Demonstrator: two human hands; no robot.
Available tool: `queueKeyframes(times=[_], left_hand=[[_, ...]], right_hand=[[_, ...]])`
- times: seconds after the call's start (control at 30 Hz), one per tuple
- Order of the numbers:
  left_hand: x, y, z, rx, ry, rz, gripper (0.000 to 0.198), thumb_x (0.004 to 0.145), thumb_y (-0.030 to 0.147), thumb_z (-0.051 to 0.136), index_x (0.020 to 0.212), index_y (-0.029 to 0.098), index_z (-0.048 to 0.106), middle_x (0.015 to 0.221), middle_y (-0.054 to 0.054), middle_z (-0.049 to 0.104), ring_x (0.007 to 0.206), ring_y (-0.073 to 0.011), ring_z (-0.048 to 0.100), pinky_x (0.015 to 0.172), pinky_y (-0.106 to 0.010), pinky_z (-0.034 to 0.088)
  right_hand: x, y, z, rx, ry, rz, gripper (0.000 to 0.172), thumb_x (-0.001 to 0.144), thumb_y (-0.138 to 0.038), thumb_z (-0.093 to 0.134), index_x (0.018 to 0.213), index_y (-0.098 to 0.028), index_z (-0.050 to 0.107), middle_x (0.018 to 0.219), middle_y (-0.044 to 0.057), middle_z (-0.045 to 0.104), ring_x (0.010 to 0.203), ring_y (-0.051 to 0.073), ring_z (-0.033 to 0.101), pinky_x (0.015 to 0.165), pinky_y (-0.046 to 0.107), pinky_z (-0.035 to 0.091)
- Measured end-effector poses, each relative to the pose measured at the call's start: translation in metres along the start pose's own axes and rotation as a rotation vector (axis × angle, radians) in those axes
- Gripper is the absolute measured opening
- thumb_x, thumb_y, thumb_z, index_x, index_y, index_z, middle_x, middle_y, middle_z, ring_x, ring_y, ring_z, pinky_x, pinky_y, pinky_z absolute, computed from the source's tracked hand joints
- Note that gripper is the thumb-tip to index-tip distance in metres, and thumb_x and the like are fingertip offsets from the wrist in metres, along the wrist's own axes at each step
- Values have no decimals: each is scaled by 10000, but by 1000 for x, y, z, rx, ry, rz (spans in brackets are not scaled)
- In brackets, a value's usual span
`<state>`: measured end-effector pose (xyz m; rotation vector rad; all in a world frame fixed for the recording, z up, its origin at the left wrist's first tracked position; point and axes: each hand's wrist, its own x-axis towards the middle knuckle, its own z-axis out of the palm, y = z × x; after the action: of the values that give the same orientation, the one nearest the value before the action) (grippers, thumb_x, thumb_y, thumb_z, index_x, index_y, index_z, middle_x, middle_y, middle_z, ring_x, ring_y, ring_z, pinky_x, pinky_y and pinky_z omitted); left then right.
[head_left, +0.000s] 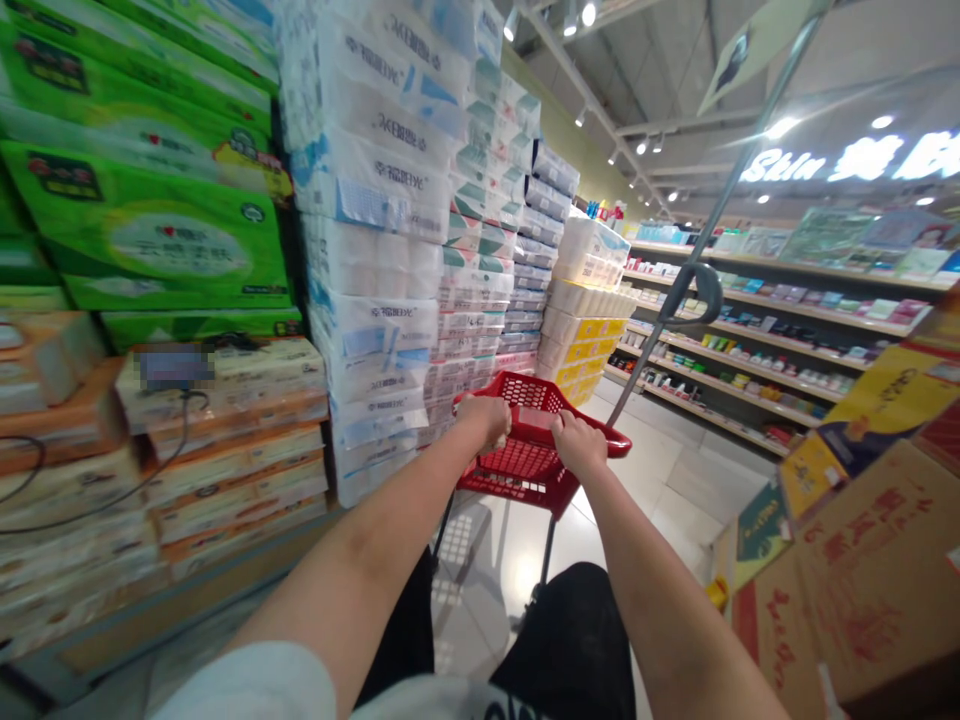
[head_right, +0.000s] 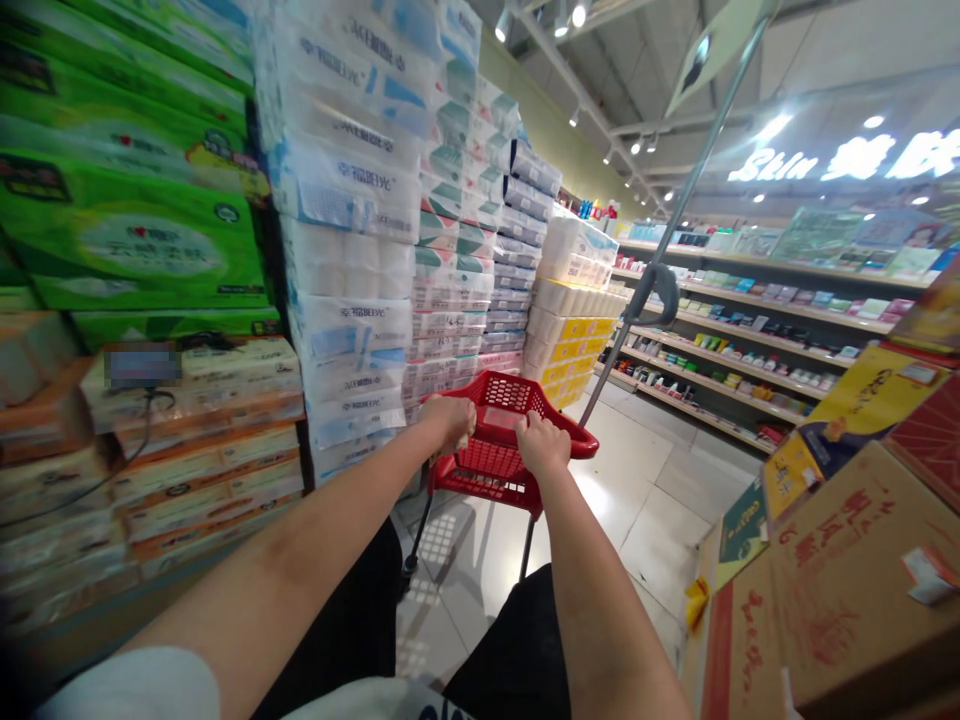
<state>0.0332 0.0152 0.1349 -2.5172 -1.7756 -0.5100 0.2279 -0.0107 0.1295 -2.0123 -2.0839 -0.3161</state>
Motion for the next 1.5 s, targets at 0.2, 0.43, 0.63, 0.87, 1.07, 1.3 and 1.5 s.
queueKeyframes(times=[0.2,0.43,0.63,0.87,1.07,1.3,1.5], left_hand=[[-17,4,5,100,232,14,389,951,302,290,1037,126,626,1003,-173,669,995,-279,609,921,-454,378],[-18,2,4,120,122,0,302,911,324,417,978,145,651,912,-139,694,876,-264,646,839,-411,422],[-30,5,10,104,324,-25,364,958,308,300,1051,150,615,1019,-147,670,994,-262,605,906,-411,366],[-26,7,7,108,224,-1,343,944,310,342,1048,142,623,963,-150,681,945,-261,626,885,-413,366],[-21,5,3,145,123,-42,304,917,297,390,948,134,643,871,-146,690,842,-269,642,809,-408,400],[-34,6,16,137,413,57,387,969,316,273,1102,163,603,982,-131,670,982,-256,597,914,-416,350],[-26,10,10,157,208,-78,430,965,329,258,912,141,641,842,-127,691,826,-242,639,820,-395,392]], right_hand=[[-2,-2,0,-23,-23,22,428,984,-344,157,1168,-213,520,1084,117,629,986,258,616,796,407,425],[-6,-2,0,-48,-52,45,441,993,-369,136,1206,-228,496,1083,105,626,1016,239,606,829,389,414],[-7,-3,-2,-4,-35,67,435,986,-385,158,1257,-227,461,1090,114,631,1008,244,614,842,396,397],[-6,-1,1,13,-15,71,434,974,-399,154,1163,-230,506,1036,98,645,963,254,622,818,397,402],[-8,-3,-3,34,-13,79,424,968,-377,178,1178,-226,514,1069,104,648,977,252,619,829,394,396],[-9,-3,-3,37,-1,102,428,966,-380,191,1154,-221,542,1048,100,658,961,250,619,830,389,389],[-10,-2,-4,43,13,98,425,968,-378,206,1187,-225,537,1071,100,659,987,247,613,850,385,387]])
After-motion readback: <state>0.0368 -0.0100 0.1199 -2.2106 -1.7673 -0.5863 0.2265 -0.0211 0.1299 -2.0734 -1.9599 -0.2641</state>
